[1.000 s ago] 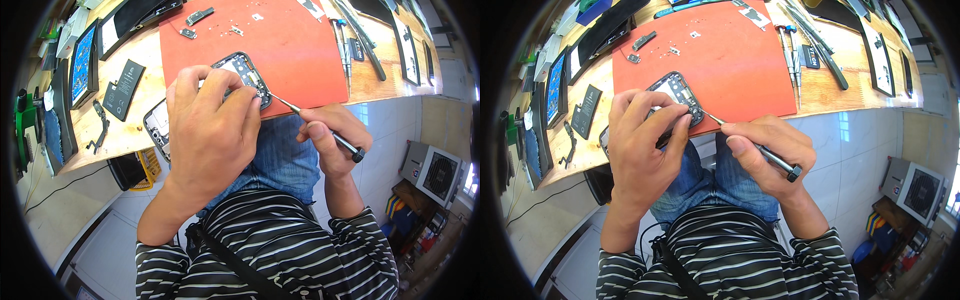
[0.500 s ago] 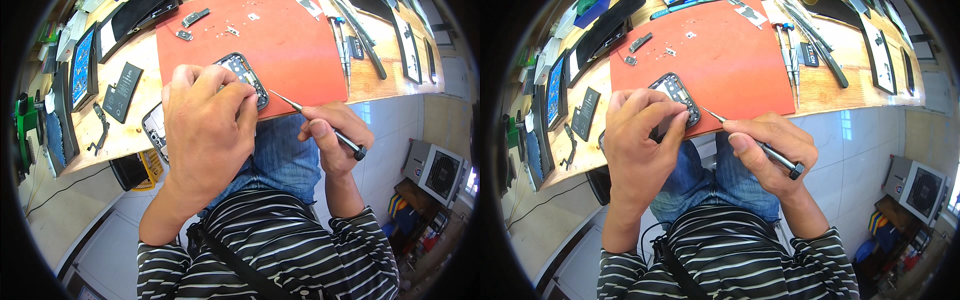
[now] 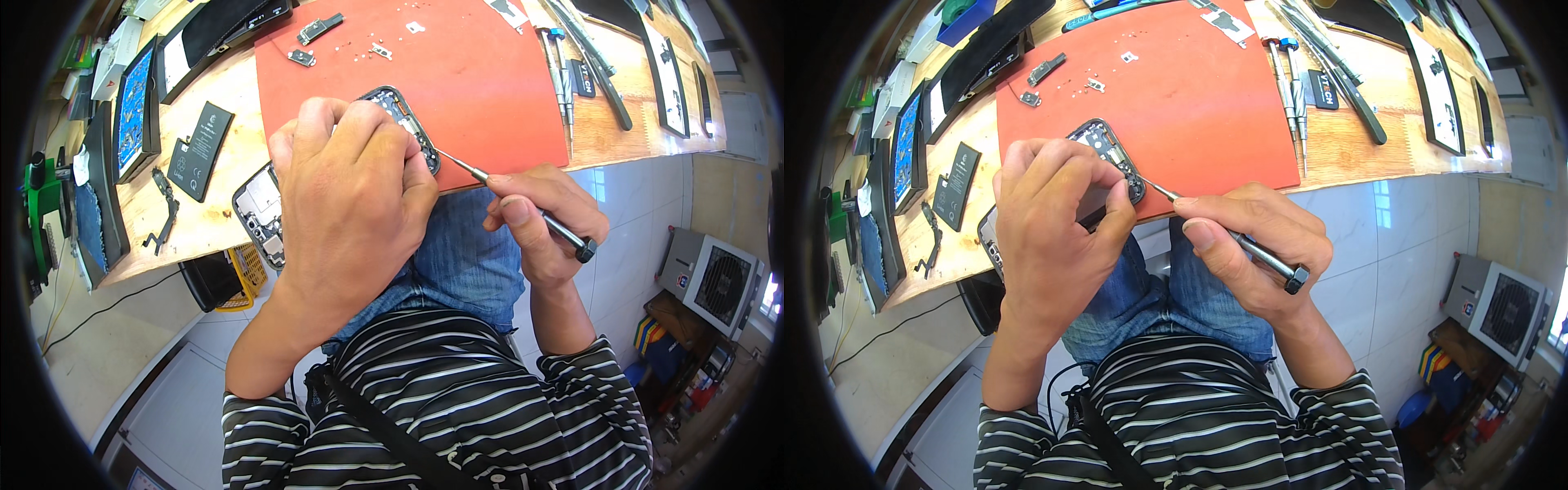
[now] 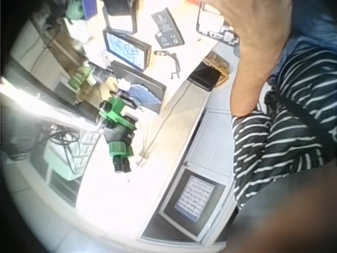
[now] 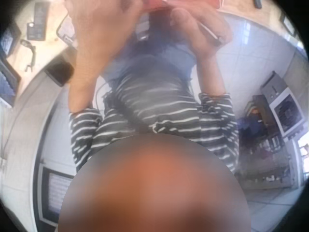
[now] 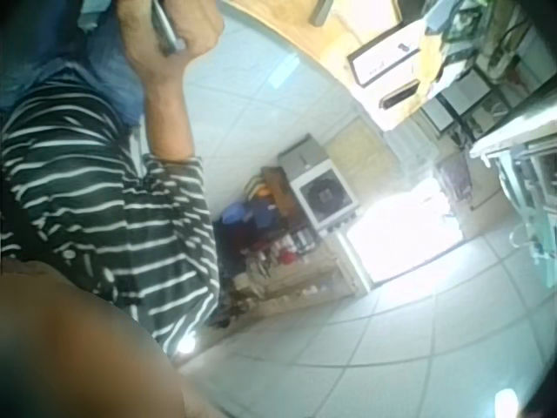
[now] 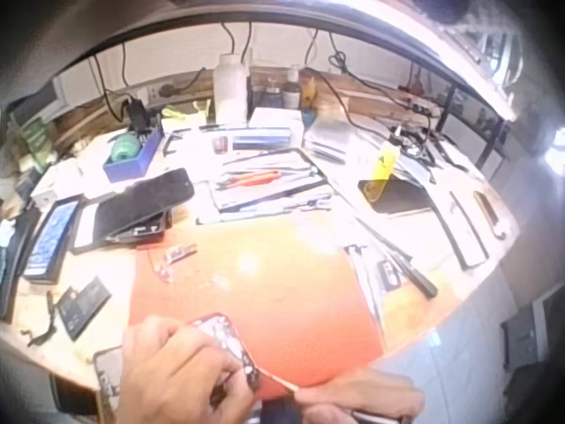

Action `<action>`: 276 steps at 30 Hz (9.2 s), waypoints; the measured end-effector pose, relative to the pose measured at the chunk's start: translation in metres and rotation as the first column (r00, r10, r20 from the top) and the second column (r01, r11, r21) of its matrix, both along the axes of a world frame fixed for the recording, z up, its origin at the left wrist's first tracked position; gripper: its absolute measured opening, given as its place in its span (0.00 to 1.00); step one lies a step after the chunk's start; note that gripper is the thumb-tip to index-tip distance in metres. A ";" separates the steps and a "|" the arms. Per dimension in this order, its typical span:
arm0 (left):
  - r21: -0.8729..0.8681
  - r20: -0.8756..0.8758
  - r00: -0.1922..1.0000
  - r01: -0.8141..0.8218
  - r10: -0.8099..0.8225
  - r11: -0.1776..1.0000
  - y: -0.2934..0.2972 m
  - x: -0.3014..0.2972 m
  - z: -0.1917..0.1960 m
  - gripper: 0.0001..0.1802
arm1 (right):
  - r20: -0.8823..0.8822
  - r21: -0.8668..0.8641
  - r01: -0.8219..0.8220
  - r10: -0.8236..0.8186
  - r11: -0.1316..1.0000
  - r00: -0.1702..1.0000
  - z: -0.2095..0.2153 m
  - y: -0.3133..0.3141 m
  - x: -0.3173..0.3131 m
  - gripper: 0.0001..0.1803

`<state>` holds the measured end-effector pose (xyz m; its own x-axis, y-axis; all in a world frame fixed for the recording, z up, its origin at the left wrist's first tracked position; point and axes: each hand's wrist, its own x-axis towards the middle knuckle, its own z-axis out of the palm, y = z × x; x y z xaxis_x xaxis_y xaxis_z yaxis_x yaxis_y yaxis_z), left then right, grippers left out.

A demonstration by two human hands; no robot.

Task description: The person uses a screwdriver to remove screws from a smartphone's internal frame and then uses tweezers to lift and remove a small metal bracket. The removed parts are placed on the workbench.

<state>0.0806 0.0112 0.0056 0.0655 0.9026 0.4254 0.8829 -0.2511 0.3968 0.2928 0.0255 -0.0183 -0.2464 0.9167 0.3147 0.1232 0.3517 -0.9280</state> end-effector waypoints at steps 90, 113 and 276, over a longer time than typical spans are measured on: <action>-0.066 -0.140 0.984 0.102 -0.110 0.993 -0.022 -0.014 0.013 0.17 | 0.040 0.057 -0.043 0.041 0.997 0.998 -0.001 0.004 -0.004 0.10; -0.053 -0.306 0.951 0.034 -0.049 0.998 -0.024 -0.004 0.016 0.16 | 0.036 0.020 -0.014 0.013 1.000 0.999 -0.001 0.002 -0.004 0.09; -0.192 -0.308 0.951 -0.019 -0.042 0.981 -0.032 -0.005 0.021 0.24 | -0.173 -0.030 -0.142 0.134 0.989 0.976 0.006 0.046 -0.026 0.17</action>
<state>0.0758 -0.0204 0.0269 0.1769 0.9630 0.2031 0.9671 -0.2085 0.1461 0.2670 0.0712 -0.0124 -0.3175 0.8907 0.3253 -0.0847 0.3150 -0.9453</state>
